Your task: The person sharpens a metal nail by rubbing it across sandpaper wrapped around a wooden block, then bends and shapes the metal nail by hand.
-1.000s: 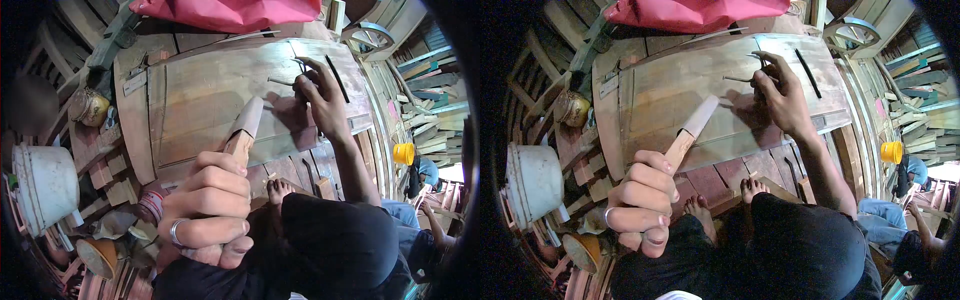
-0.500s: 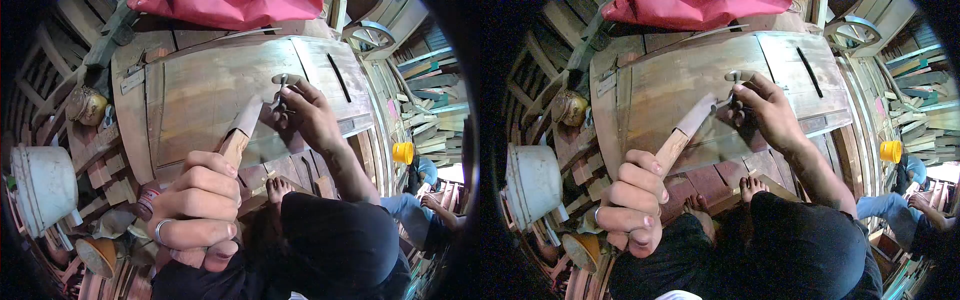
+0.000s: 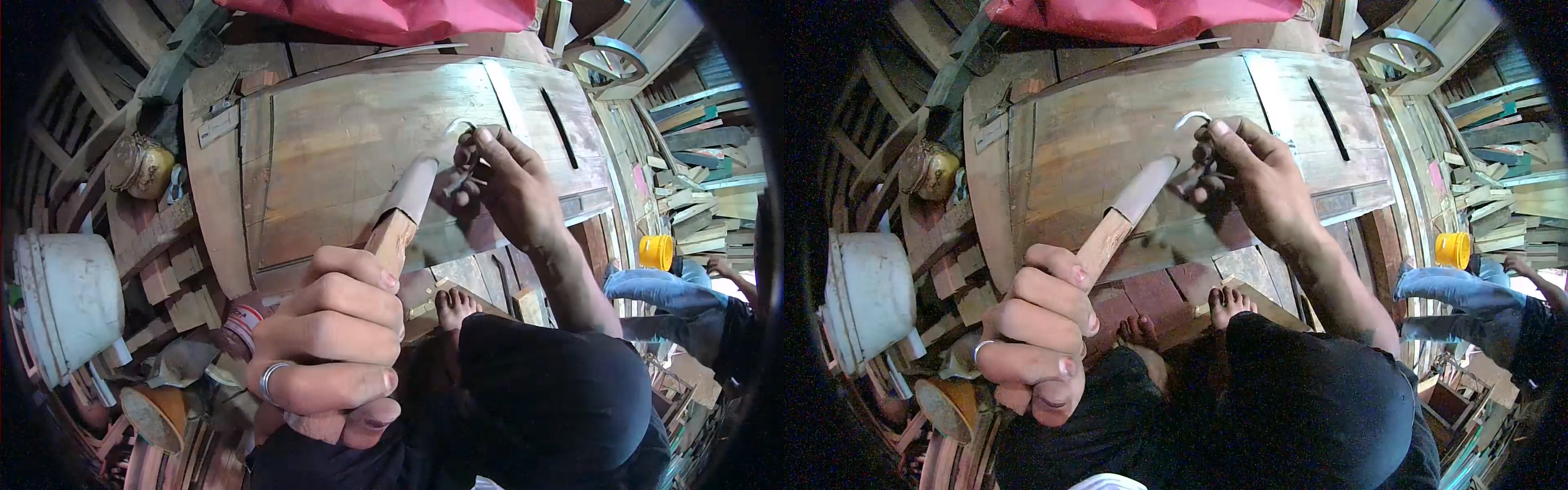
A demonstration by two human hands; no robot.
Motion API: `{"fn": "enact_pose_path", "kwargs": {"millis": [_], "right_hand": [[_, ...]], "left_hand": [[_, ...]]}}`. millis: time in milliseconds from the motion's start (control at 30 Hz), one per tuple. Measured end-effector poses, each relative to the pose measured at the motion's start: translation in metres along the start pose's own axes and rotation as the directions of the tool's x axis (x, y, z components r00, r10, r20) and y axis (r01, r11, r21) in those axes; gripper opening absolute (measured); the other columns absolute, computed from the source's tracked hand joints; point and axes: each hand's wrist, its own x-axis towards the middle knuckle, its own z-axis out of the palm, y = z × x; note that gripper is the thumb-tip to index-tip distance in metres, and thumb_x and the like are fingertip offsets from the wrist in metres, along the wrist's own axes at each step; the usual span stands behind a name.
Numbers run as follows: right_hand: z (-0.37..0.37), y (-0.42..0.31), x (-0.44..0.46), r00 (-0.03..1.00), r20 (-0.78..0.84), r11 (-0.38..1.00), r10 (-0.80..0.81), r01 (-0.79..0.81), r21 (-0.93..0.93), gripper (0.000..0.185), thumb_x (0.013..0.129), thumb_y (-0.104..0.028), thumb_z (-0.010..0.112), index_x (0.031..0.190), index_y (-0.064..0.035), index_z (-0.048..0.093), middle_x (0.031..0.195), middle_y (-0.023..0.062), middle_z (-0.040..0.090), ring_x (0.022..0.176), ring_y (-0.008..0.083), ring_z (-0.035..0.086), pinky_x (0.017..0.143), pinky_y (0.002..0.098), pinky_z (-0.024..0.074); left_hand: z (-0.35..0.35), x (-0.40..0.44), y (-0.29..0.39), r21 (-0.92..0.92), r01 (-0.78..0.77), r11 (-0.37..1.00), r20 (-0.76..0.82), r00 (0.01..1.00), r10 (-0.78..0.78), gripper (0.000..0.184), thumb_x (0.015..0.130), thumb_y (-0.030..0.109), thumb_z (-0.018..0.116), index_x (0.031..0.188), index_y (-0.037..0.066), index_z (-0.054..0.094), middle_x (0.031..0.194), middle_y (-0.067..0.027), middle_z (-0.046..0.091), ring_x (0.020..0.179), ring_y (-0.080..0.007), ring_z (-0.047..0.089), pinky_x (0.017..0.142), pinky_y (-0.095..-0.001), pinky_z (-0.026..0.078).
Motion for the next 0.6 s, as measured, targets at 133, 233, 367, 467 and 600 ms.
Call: {"fn": "enact_pose_path", "kwargs": {"millis": [133,233,367,467,600], "right_hand": [[0.008,-0.005,-0.007,1.0,-0.002,0.991,-0.001,0.001,-0.132,0.028,0.117,-0.031,0.046,0.125,-0.0066,0.058,0.101,0.0118,0.07,0.078,0.0191,0.071,0.067,0.0314,0.0583],[0.01,-0.004,-0.01,1.0,-0.012,0.976,0.019,-0.021,-0.217,0.028,0.118,-0.033,0.043,0.13,-0.0102,0.053,0.101,0.0125,0.07,0.082,0.0205,0.072,0.067,0.033,0.059],[0.014,-0.004,-0.012,0.998,0.024,0.977,0.052,-0.046,-0.209,0.029,0.117,-0.031,0.045,0.134,-0.0076,0.05,0.105,0.0143,0.072,0.08,0.0217,0.074,0.069,0.0325,0.0615],[0.012,0.001,-0.011,0.999,0.037,0.97,0.018,-0.008,-0.242,0.033,0.114,-0.019,0.053,0.145,-0.0062,0.048,0.108,0.0139,0.072,0.086,0.0208,0.074,0.074,0.0322,0.0609],[0.003,-0.004,-0.008,0.993,0.099,0.893,-0.057,0.095,-0.439,0.05,0.105,-0.009,0.069,0.151,-0.0023,0.053,0.112,0.0099,0.072,0.092,0.0131,0.068,0.08,0.0293,0.0568]], "left_hand": [[0.003,-0.001,-0.001,0.003,-0.005,1.0,-0.031,1.0,0.005,0.023,0.105,0.035,0.064,0.093,0.017,0.057,0.082,0.001,0.057,0.071,-0.0188,0.059,0.084,-0.0472,0.047],[0.003,-0.004,0.0,-0.086,0.025,0.996,-0.112,0.993,-0.034,0.021,0.091,0.026,0.082,0.097,0.013,0.067,0.079,-0.0032,0.068,0.072,-0.0239,0.066,0.082,-0.0509,0.054],[0.005,-0.005,0.002,-0.082,0.036,0.996,-0.132,0.99,-0.046,0.022,0.092,0.027,0.082,0.097,0.013,0.067,0.078,-0.0028,0.068,0.072,-0.0234,0.066,0.082,-0.0507,0.054],[0.005,-0.005,0.002,-0.071,0.038,0.997,-0.131,0.99,-0.047,0.022,0.093,0.028,0.082,0.098,0.013,0.067,0.078,-0.0026,0.067,0.072,-0.0231,0.066,0.082,-0.0503,0.054],[0.007,-0.006,0.002,-0.081,0.037,0.996,-0.162,0.986,-0.05,0.023,0.094,0.03,0.081,0.098,0.013,0.067,0.078,-0.0023,0.067,0.071,-0.0229,0.066,0.082,-0.0496,0.054]]}}
